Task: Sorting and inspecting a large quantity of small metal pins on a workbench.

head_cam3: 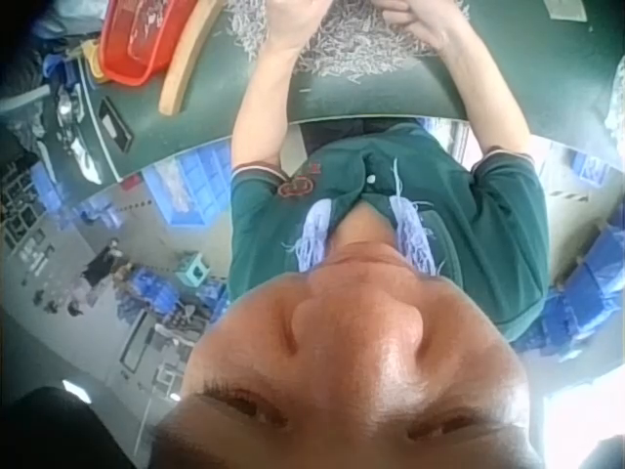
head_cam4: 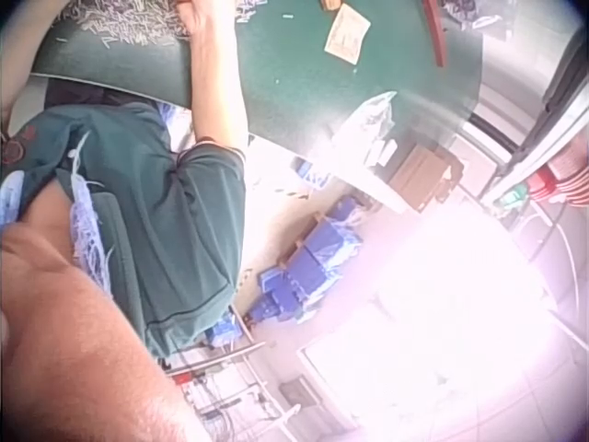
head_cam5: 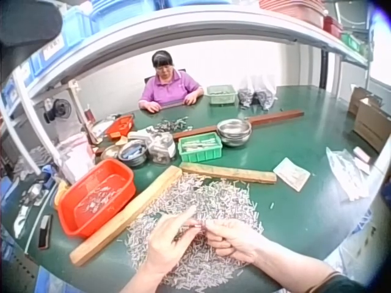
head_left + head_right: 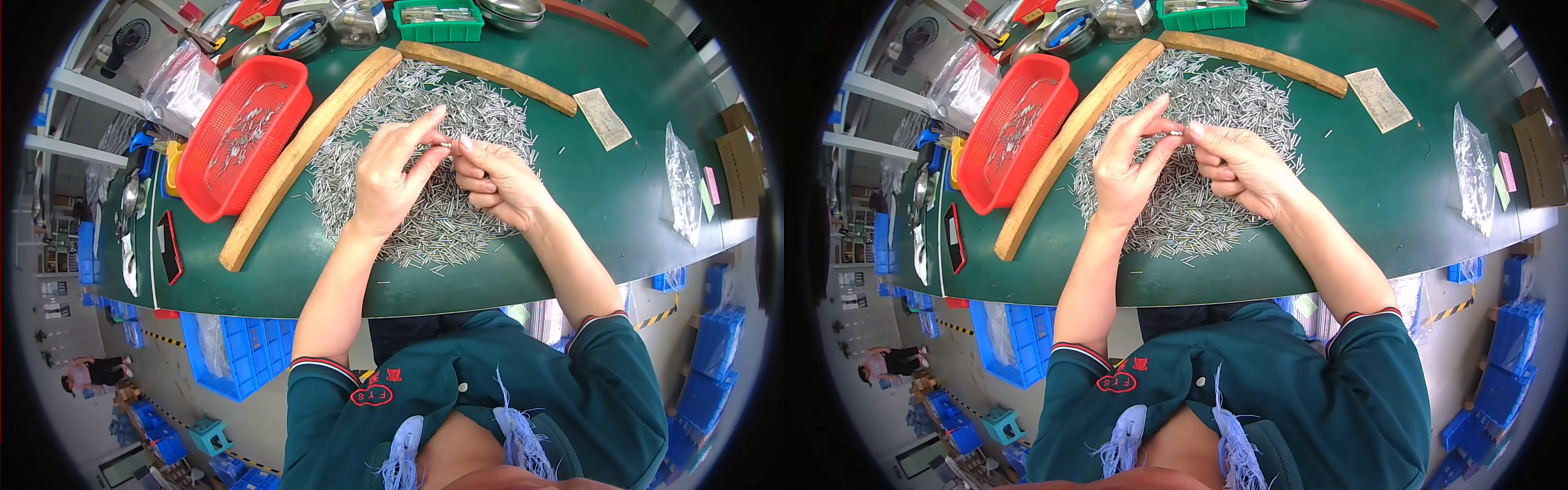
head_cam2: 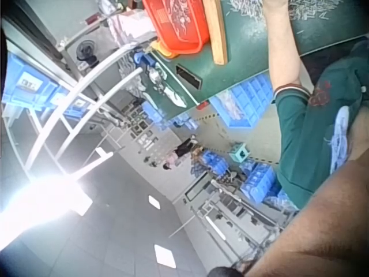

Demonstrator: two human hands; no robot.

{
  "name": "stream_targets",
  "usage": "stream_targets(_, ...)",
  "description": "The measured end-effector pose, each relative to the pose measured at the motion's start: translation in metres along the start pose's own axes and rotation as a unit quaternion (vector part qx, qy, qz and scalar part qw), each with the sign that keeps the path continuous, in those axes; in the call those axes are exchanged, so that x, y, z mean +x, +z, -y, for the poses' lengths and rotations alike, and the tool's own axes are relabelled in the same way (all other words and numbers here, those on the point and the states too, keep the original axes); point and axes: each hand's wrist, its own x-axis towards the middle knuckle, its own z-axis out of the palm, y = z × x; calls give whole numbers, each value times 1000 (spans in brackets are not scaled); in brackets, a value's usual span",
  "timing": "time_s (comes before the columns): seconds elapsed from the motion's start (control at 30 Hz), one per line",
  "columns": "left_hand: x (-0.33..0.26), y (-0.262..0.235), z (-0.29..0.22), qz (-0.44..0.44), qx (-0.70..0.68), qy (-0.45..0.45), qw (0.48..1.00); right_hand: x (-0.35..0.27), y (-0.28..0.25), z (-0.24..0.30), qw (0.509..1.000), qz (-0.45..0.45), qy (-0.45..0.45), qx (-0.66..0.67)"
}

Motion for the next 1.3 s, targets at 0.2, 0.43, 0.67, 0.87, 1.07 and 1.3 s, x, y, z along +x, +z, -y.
stream_targets(0.2,1,2,0,-20,-4,5,1000,-1,2,1,1000,-9,6,3)
stream_targets(0.43,-1,3,0,-5,-8,37,999,-3,7,0,995,-70,57,29)
stream_targets(0.67,2,-10,14,19,61,-85,994,3,-5,-2,996,-28,65,50)
stream_targets(0.87,-12,-25,56,118,337,-225,907,-1,6,4,996,-73,-47,-14)
stream_targets(1.07,-2,-11,46,203,184,-186,944,0,2,5,999,-32,-6,5)
stream_targets(1.3,5,-22,34,246,103,-157,951,5,-10,0,996,-18,12,81)
